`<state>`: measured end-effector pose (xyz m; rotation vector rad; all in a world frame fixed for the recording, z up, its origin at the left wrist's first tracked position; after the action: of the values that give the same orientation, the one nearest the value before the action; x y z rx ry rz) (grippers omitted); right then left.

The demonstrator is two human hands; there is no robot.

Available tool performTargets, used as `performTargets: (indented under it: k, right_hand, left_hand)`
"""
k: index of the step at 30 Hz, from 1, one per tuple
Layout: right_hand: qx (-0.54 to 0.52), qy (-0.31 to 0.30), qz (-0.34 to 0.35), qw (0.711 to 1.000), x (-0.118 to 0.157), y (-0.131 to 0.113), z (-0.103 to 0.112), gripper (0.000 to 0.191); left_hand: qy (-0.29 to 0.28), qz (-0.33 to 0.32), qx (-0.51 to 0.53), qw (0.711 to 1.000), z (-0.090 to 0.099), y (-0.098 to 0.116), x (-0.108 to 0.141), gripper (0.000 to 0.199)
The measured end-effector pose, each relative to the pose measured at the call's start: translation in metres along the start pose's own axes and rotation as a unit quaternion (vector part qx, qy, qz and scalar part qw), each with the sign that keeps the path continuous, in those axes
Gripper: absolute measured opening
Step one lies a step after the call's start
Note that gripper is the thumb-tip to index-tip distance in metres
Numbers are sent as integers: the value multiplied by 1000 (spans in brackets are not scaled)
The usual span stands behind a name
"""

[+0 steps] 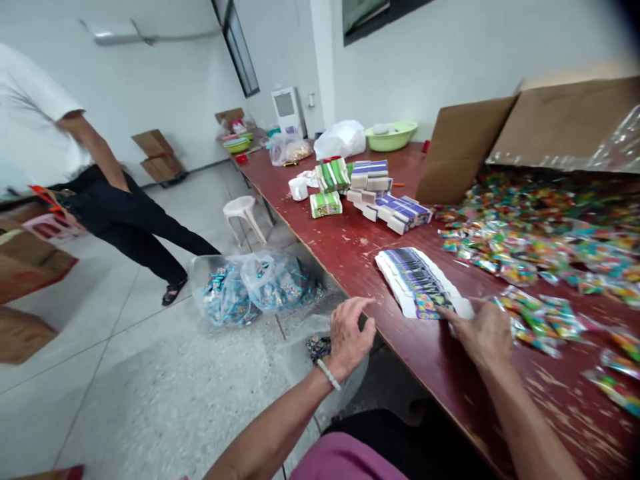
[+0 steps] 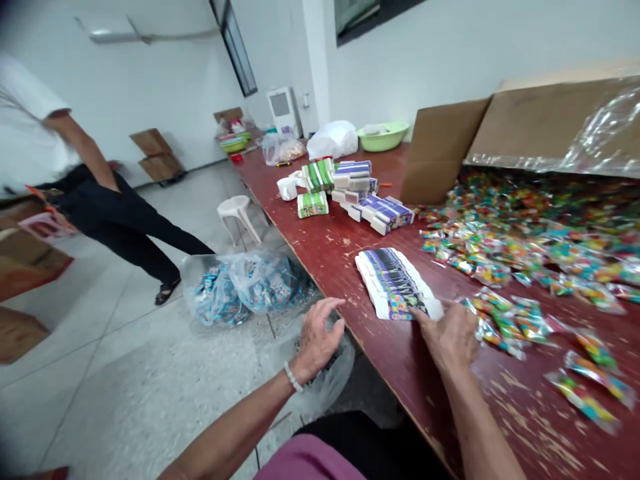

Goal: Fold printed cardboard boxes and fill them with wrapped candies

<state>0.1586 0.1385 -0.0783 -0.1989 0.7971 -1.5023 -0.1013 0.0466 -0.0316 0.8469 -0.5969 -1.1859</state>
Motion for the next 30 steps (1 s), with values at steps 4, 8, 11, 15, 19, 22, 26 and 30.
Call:
performTargets:
  k: [4,8,11,15,19,22,26,30]
  right_hand:
    - [-193,38,-110,974,12,14,14,46]
    - [-409,-20,-146,901,33,0,39,44]
    - [-457,-66,-106,881,44,-26,65,40]
    - [-476,-129,-34,869,53,-61,87,32]
    - [-513,-159,0,844,63,-82,97,25]
    - [-534,-175,-24,827,72,-89,98,24]
    - [-571,-156,-79,802,80,-94,97,25]
    - [-589,-141,-89,791,84,-96,96,36]
  left_hand:
    - [-3,-35,1,999,-4,13,2,42]
    - [3,-66,62,996,6,32,1,35]
    - [-76,-17,154,985,8,50,-4,33]
    - [-402,121,268,867,-18,69,6,41]
    - [-661,243,296,646,-44,67,43,51]
    - [-676,264,327,606,-52,57,58,53]
    - [-617,260,345,658,-56,52,64,47]
    - [-550,225,315,740,-55,60,62,43]
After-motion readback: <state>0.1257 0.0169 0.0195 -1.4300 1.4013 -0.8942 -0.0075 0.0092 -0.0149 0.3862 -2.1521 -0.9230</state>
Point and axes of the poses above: each hand's wrist, its own x-axis away from the middle knuckle, its own z-axis out of the back of the hand, y = z × x, the point moved 4 cm from there along -x, towards the middle knuckle, and after that the axes turned 13 degrees about z, right-handed, at the moved point
